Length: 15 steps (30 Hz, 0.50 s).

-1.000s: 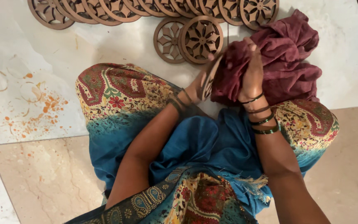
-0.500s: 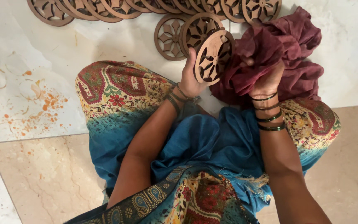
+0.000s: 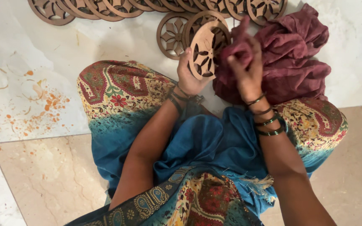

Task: The person sits on a tiled floor and wipes laser-cut wooden decorative discs one at a time with a maroon cloth, rubbing both faces of each disc and setting wiped discs into a pile beside the unwiped stack.

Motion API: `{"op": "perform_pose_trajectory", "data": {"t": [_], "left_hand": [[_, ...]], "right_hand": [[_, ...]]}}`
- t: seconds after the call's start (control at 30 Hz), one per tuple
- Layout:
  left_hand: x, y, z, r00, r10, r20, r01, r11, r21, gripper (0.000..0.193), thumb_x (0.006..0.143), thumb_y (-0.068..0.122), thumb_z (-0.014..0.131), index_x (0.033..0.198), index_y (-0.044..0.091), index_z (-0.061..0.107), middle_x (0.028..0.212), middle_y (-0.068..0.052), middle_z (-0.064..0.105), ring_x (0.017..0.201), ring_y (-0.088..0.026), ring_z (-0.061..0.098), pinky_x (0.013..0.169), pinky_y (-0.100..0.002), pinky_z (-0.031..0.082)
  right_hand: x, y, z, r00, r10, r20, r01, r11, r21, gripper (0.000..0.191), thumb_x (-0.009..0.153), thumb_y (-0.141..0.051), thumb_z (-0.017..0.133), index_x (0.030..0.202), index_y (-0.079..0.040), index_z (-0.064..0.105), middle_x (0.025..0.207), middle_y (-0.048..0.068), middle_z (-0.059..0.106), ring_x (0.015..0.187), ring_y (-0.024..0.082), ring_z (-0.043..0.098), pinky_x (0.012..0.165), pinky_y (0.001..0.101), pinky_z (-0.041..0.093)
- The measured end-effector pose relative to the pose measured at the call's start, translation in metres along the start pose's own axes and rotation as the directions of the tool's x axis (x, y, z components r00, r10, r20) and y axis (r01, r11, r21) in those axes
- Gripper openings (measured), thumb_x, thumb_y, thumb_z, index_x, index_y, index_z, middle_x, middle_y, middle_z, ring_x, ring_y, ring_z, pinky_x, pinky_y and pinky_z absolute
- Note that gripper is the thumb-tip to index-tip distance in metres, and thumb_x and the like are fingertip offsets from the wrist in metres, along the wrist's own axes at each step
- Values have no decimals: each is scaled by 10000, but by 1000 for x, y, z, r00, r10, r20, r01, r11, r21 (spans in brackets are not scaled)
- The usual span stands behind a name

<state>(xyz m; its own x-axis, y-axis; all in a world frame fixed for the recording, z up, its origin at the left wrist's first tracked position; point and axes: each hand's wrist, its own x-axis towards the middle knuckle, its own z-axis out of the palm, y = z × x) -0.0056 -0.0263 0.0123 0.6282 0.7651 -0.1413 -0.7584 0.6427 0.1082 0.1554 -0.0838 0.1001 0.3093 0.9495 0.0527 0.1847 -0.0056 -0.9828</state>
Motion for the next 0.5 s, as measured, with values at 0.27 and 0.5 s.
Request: {"op": "perform_pose_trajectory", "data": {"t": [0.27,0.5], "left_hand": [[1,9,8,999,37,33,-33,994,-104,764,1054,655,469,1532,59,464,1420,-116,594,1296,-304,591,1093,-508,506],[-3,7,6,998,52,27,-53,998,35,730,1044,551,517,1538,21,430,1467,-160,556,1338,-310,581,1132,-504,482]], "right_hand": [[-7,-1,14,945,-288,152,319,724,-612,428,969,-112,783,1309,18,557,1249,215,570,1122,445,580,979,463,486],[-12,-4,10,949,-314,8,272,809,-520,208,1051,4,668,1240,3,582,1150,214,588,1081,431,623,950,451,526]]}}
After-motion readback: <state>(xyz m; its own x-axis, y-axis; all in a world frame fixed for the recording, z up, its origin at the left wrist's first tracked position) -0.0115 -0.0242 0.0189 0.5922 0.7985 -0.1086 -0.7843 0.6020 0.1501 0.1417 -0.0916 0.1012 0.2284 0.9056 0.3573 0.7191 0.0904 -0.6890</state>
